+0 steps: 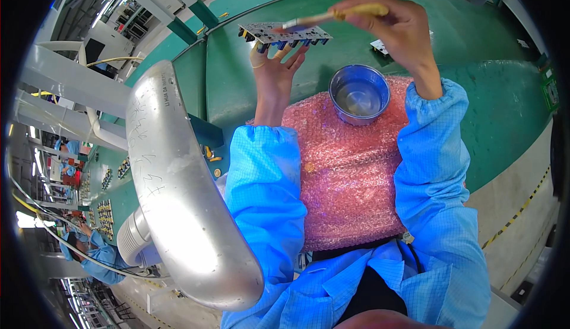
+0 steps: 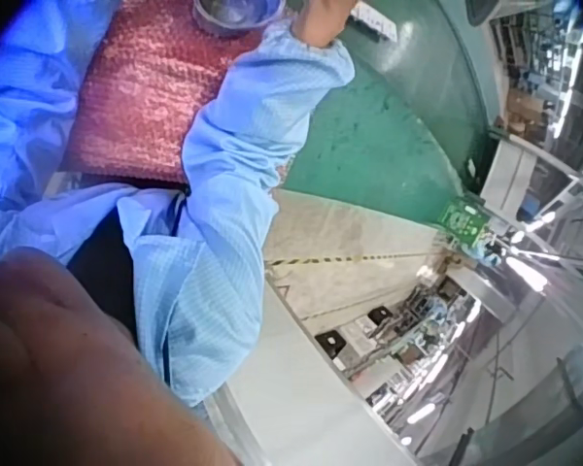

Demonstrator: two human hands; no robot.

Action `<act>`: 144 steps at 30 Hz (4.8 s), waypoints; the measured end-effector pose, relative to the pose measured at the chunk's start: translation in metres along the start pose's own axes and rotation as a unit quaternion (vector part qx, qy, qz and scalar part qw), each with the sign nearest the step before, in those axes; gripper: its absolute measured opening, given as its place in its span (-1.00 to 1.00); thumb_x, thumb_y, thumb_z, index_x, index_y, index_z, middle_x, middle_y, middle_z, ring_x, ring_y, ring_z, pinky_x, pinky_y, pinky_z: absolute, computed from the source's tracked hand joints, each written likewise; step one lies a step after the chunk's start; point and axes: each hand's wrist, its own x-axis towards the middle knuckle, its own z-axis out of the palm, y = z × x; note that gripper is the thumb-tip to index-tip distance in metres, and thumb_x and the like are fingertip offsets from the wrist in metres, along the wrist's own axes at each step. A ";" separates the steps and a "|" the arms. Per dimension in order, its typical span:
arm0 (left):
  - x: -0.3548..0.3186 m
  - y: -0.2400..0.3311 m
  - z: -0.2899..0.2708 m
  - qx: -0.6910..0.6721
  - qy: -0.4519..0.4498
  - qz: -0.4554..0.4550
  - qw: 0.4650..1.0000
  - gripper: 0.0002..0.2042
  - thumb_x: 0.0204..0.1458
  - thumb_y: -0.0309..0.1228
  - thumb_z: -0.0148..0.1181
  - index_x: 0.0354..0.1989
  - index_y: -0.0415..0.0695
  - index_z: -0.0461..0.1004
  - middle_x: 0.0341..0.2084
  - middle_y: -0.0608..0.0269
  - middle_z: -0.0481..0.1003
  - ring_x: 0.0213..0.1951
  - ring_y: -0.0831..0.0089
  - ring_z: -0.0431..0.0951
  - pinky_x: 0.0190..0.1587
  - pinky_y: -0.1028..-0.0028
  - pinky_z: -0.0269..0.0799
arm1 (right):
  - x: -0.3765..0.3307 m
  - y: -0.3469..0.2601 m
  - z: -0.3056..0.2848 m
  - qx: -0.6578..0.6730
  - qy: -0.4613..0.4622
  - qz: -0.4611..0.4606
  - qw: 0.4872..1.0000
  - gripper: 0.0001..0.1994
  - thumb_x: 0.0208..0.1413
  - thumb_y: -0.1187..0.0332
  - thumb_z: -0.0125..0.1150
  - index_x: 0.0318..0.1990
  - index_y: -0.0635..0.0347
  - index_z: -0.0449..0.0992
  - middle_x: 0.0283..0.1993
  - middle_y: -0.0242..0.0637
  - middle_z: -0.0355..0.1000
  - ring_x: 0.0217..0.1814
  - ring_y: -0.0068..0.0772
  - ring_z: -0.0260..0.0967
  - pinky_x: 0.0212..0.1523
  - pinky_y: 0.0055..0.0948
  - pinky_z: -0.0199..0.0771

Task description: Applying a liquid coating to specific components on printed circuit boards using a small brush.

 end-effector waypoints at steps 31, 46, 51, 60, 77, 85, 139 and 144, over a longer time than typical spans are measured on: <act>-0.007 0.026 0.017 -0.064 -0.073 0.081 0.992 -0.15 -0.09 0.31 0.04 0.30 0.00 0.11 0.25 -0.16 0.10 0.16 -0.50 0.14 0.12 -0.08 0.29 | -0.016 0.106 -0.050 0.108 0.231 0.258 0.932 -0.74 0.13 0.36 0.20 -0.14 0.41 0.54 -0.22 -0.19 0.52 -0.26 -0.44 0.53 -0.12 -0.57 0.56; 0.007 0.004 -0.060 -0.111 0.130 -0.107 0.980 -0.28 0.07 0.18 -0.10 0.19 -0.22 0.13 0.24 -0.46 -0.04 0.22 -0.43 0.06 0.21 -0.15 0.12 | -0.015 0.079 -0.072 0.094 0.297 0.225 0.923 -0.90 0.06 0.50 0.21 -0.35 0.40 0.53 -0.40 -0.26 0.52 -0.41 -0.47 0.51 -0.37 -0.55 0.54; 0.048 -0.011 -0.072 -0.105 -0.006 -0.169 0.980 -0.31 0.14 0.13 -0.12 0.21 -0.25 0.10 0.19 -0.48 0.10 0.21 -0.39 0.13 0.26 -0.03 0.13 | -0.023 0.089 -0.082 0.113 0.300 0.213 0.923 -0.70 0.08 0.36 0.29 -0.16 0.49 0.53 -0.25 -0.18 0.52 -0.25 -0.39 0.53 -0.15 -0.55 0.55; 0.102 -0.012 -0.111 0.662 0.128 -0.019 0.739 -0.78 -0.02 -0.26 0.22 -0.39 -0.16 0.66 -0.53 0.19 0.59 -0.44 0.47 0.57 -0.29 0.45 0.46 | -0.023 0.093 -0.086 0.153 0.292 0.205 0.922 -0.79 0.08 0.42 0.25 -0.20 0.41 0.53 -0.27 -0.22 0.51 -0.28 -0.41 0.52 -0.21 -0.54 0.53; -0.107 0.031 0.005 0.674 -0.067 -0.049 0.734 -0.68 -0.05 -0.14 0.24 -0.34 -0.18 0.62 -0.44 -0.01 0.58 -0.36 0.22 0.61 -0.26 0.29 0.48 | -0.024 0.111 -0.081 0.058 0.213 0.244 0.944 -0.61 0.08 0.33 0.31 -0.02 0.46 0.47 -0.13 -0.18 0.50 -0.13 -0.40 0.51 -0.10 -0.58 0.48; -0.338 0.138 0.026 0.514 -0.332 -0.121 0.782 -0.53 0.01 -0.19 0.29 0.04 -0.20 0.41 -0.06 0.03 0.46 0.01 0.19 0.45 0.06 0.29 0.36 | -0.004 0.094 -0.045 0.032 0.147 0.210 0.966 -0.63 0.11 0.33 0.28 -0.01 0.41 0.48 -0.11 -0.20 0.47 -0.20 -0.45 0.50 -0.15 -0.56 0.52; -0.195 0.356 -0.479 0.794 0.339 0.204 0.461 -0.18 -0.35 -0.38 0.49 0.21 -0.07 0.21 -0.07 0.02 0.50 0.04 0.07 0.41 0.08 0.24 0.34 | -0.021 0.028 -0.001 -0.107 0.091 0.333 0.933 -0.66 0.25 0.34 0.05 0.03 0.47 0.38 0.04 -0.13 0.32 -0.01 -0.40 0.32 0.01 -0.49 0.40; -0.200 0.355 -0.487 0.787 0.344 0.218 0.463 -0.16 -0.37 -0.37 0.51 0.20 -0.09 0.22 -0.08 0.02 0.51 0.03 0.08 0.43 0.08 0.25 0.34 | -0.021 0.021 0.011 -0.066 0.128 0.324 0.935 -0.68 0.26 0.34 0.04 0.00 0.46 0.40 -0.01 -0.13 0.34 -0.04 -0.39 0.34 -0.04 -0.48 0.43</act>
